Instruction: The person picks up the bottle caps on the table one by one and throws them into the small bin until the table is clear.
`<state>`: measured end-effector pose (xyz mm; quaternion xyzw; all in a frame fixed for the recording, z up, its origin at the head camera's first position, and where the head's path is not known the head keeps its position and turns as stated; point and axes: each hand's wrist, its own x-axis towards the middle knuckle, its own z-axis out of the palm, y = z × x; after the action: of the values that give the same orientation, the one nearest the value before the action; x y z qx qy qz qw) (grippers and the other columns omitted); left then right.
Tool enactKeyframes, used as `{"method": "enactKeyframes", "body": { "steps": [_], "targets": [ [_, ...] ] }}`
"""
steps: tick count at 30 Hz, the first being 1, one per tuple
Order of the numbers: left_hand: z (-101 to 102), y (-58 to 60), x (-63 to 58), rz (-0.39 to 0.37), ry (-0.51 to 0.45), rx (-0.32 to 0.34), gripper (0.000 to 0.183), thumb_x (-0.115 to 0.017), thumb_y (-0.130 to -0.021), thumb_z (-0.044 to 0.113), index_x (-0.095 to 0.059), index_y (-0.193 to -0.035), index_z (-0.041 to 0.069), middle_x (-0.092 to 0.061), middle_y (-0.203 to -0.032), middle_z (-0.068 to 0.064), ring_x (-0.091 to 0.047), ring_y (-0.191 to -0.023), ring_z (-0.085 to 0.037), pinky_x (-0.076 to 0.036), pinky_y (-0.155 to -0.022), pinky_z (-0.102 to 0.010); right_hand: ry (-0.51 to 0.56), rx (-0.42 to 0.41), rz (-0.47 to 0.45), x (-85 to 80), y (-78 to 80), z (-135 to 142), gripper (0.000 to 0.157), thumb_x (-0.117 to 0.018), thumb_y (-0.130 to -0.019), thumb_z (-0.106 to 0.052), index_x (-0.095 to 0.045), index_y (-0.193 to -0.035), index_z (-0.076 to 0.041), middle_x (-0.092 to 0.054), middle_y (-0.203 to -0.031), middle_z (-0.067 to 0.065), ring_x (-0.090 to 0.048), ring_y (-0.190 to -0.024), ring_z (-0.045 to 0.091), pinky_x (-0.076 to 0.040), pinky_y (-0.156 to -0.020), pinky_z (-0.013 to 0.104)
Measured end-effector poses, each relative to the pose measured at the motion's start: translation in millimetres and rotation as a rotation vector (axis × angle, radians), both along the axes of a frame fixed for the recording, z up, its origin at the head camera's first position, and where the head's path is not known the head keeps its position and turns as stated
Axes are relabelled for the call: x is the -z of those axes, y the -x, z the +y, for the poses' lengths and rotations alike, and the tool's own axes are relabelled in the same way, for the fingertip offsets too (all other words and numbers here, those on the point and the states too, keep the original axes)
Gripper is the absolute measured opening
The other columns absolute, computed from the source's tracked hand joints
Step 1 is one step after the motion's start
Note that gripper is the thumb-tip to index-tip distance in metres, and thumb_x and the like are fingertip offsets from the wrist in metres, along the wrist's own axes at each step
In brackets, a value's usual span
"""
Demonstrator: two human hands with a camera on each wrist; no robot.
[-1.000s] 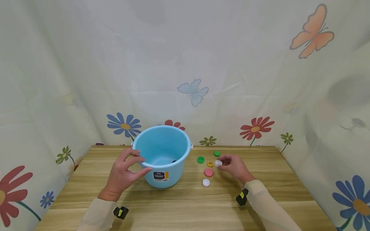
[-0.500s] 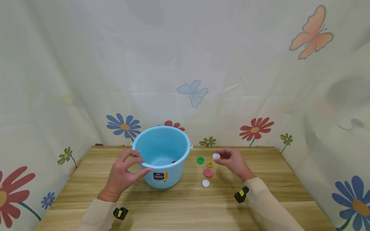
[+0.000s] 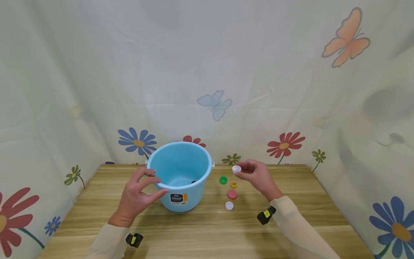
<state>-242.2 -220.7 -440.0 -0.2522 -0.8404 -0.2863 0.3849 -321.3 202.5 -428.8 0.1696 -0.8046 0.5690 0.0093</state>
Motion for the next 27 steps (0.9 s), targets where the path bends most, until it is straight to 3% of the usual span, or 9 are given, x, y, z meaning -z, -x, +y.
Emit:
{"method": "enactKeyframes", "body": {
  "steps": [4,6,11,14,21,24,27],
  "targets": [
    [0,-0.8,-0.3,0.004,0.0,0.009,0.038,-0.09,-0.073,0.049,-0.077,-0.092,0.019,-0.062,-0.11,-0.006,-0.06,-0.117,-0.029,-0.043,-0.111,-0.018,0.013,-0.007,0.006,-6.7,-1.6,-4,0.035,-0.083,-0.087,-0.021,-0.073,-0.118,-0.009,-0.073,-0.116,0.014,-0.072,-0.099,0.016,-0.062,-0.085,0.021],
    [0,-1.4,-1.2,0.001,0.004,0.009,0.037,-0.092,-0.071,0.046,-0.077,-0.092,0.019,-0.062,-0.11,-0.006,-0.06,-0.118,-0.029,-0.045,-0.11,-0.021,0.02,-0.009,0.017,-9.8,-1.9,-6,0.034,-0.083,-0.087,-0.02,-0.073,-0.118,-0.008,-0.073,-0.116,0.014,-0.072,-0.098,0.015,-0.062,-0.085,0.021],
    [1,-2.6,-3.2,-0.013,0.003,0.007,0.037,-0.096,-0.067,0.037,-0.077,-0.093,0.018,-0.062,-0.111,-0.008,-0.06,-0.119,-0.031,-0.057,-0.096,-0.052,0.038,-0.028,0.038,-18.7,-3.0,-11,0.036,-0.083,-0.087,-0.02,-0.073,-0.119,-0.008,-0.073,-0.117,0.015,-0.072,-0.098,0.016,-0.062,-0.085,0.021],
    [1,-2.8,-3.7,-0.022,-0.002,0.005,0.037,-0.096,-0.068,0.038,-0.077,-0.093,0.017,-0.062,-0.112,-0.009,-0.06,-0.119,-0.031,-0.057,-0.093,-0.057,0.041,-0.042,0.032,-23.2,-3.6,-15,0.038,-0.084,-0.087,-0.022,-0.073,-0.12,-0.008,-0.073,-0.118,0.015,-0.072,-0.1,0.019,-0.062,-0.086,0.021],
    [0,-1.2,-1.6,-0.032,0.001,-0.005,0.039,-0.095,-0.069,0.04,-0.078,-0.094,0.016,-0.062,-0.112,-0.008,-0.06,-0.12,-0.029,-0.056,-0.097,-0.052,0.063,-0.052,0.013,-28.7,-3.2,-25,0.044,-0.083,-0.087,-0.027,-0.071,-0.125,-0.008,-0.073,-0.12,0.01,-0.072,-0.103,0.023,-0.062,-0.088,0.023],
    [0,-0.9,-1.6,-0.024,-0.004,0.004,0.039,-0.094,-0.07,0.041,-0.078,-0.093,0.014,-0.062,-0.112,-0.008,-0.06,-0.118,-0.028,-0.052,-0.107,-0.031,0.087,-0.058,0.014,-30.5,-2.0,-30,0.042,-0.083,-0.087,-0.027,-0.072,-0.123,-0.009,-0.073,-0.119,0.009,-0.072,-0.102,0.022,-0.063,-0.088,0.024],
    [0,-0.7,-1.6,-0.014,-0.007,0.011,0.038,-0.092,-0.072,0.045,-0.078,-0.092,0.015,-0.062,-0.111,-0.008,-0.06,-0.117,-0.029,-0.037,-0.113,-0.012,0.124,-0.074,0.014,-32.0,-0.9,-37,0.043,-0.084,-0.087,-0.024,-0.071,-0.124,-0.007,-0.073,-0.118,0.011,-0.072,-0.101,0.022,-0.062,-0.089,0.025]
  ]
}}
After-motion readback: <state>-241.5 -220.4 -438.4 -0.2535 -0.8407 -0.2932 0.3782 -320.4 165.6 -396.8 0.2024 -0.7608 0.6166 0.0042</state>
